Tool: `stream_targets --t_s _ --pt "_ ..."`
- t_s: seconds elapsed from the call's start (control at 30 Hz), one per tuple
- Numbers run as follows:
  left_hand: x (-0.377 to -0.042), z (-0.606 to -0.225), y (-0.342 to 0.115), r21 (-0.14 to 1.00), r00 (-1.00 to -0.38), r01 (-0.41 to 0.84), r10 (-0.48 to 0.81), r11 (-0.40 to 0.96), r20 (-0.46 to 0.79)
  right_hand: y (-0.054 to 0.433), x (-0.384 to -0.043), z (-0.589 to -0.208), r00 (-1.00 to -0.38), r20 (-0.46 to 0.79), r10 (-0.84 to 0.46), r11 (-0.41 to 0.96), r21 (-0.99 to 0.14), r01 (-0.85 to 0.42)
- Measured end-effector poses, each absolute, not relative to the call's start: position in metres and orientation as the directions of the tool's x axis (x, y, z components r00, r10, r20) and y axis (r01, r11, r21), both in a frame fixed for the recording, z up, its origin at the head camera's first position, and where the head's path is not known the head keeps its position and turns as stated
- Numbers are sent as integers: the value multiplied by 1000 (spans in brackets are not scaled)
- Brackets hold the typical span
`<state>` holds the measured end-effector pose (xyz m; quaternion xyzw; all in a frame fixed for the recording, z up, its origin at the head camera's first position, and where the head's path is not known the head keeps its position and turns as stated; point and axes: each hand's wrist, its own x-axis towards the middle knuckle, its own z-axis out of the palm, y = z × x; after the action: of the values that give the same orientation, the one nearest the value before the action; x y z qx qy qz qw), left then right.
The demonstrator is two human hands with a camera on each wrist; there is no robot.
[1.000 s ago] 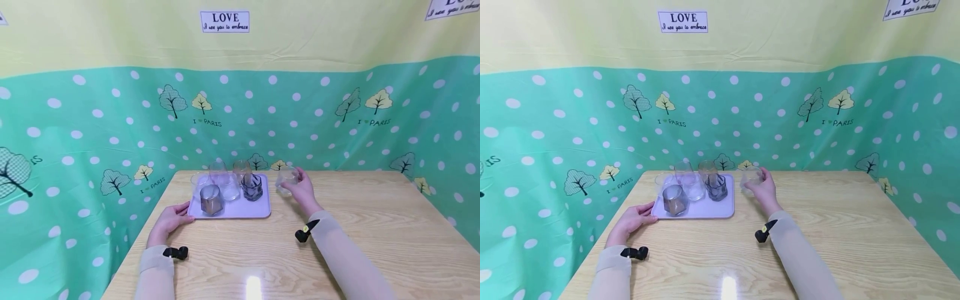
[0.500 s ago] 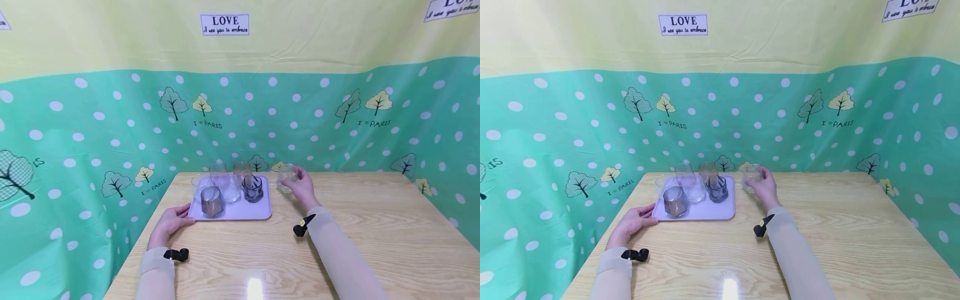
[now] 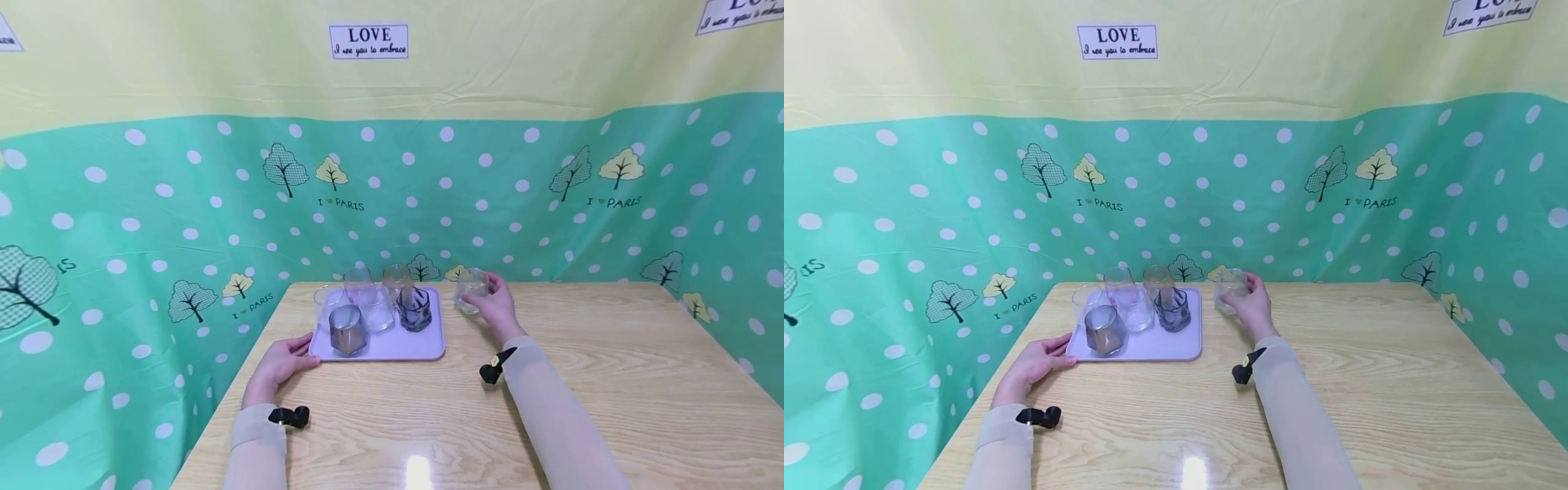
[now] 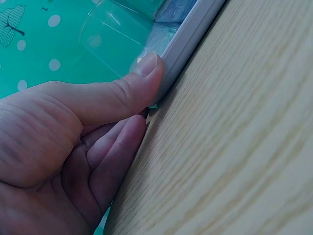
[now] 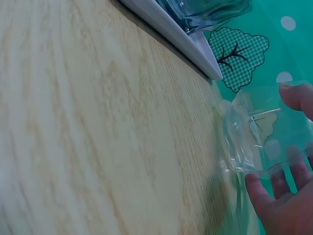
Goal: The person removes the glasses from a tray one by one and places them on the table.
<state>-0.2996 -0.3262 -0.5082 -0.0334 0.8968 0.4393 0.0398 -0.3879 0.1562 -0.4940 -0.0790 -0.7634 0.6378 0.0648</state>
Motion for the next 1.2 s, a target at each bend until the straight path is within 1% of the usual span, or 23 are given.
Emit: stream_targets --t_s 0.33,0.7,1.2 --pt "-301 -509 -325 789 -993 -107 -29 606 -112 157 -390 -493 -982 -3 188 174 -984 37" --pt "-299 -505 -324 776 -992 -113 -21 620 -127 163 -389 -494 -991 3 135 199 -980 24" --pt "-299 -504 -323 794 -991 -123 -29 596 -132 163 -388 -501 -990 3 141 221 -975 29"
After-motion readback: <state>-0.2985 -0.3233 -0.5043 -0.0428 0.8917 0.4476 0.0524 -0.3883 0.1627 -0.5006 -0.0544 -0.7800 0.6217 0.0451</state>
